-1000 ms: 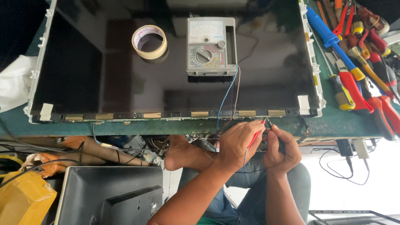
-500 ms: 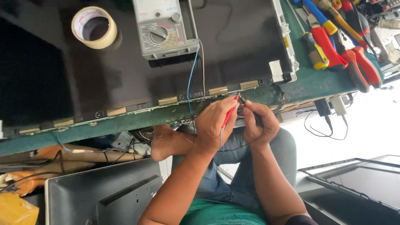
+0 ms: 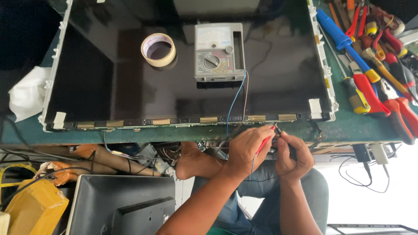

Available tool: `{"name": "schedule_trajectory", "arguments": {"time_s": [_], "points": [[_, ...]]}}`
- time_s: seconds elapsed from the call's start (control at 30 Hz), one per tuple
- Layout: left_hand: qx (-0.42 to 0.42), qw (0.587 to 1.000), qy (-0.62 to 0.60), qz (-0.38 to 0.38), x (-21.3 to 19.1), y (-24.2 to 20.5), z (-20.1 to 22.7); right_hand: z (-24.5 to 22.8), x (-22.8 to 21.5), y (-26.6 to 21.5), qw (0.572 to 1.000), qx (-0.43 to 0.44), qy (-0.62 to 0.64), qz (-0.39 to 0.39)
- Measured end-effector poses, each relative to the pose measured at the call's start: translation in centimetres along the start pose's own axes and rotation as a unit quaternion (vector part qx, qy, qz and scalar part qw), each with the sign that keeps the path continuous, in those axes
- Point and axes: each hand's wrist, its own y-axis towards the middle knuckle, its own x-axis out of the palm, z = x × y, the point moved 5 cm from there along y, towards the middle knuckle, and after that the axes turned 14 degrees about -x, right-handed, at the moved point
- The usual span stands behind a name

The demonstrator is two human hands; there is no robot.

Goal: The person places a multimeter on a disassembled TV panel and uses the multimeter probes to test various points along the bottom edge of the panel. The person adjusts the probes and the multimeter dial while testing.

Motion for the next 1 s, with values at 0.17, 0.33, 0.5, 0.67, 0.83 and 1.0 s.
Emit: {"name": "schedule_trajectory", "arguments": {"time_s": [0.17, 0.33, 0.5, 0.67, 0.83, 1.0], "points": [[-0.017, 1.000, -0.013, 0.003, -0.1, 0.1, -0.2, 0.3, 0.0, -0.4, 1.000, 0.016, 0.000, 0.013], [-0.011, 1.000, -0.010, 0.002, -0.3, 0.2, 0.0, -0.1, 0.2, -0.3, 1.000, 0.022, 0.003, 0.018], [-0.013, 1.000, -0.019, 0.003, -0.3, 0.3, 0.1, -0.2, 0.3, -0.2, 1.000, 0.015, -0.001, 0.019], [-0.018, 1.000, -0.014, 0.004, -0.1, 0.1, -0.2, -0.4, 0.4, -0.1, 1.000, 0.018, -0.008, 0.019], [-0.015, 1.000, 0.001, 0.000, -0.3, 0.3, -0.1, -0.1, 0.4, 0.1, 1.000, 0.022, -0.001, 0.016], [-0.022, 0.999, 0.027, -0.033, -0.1, 0.4, -0.3, -0.8, 0.5, 0.3, 0.999, 0.038, -0.018, 0.017]]}}
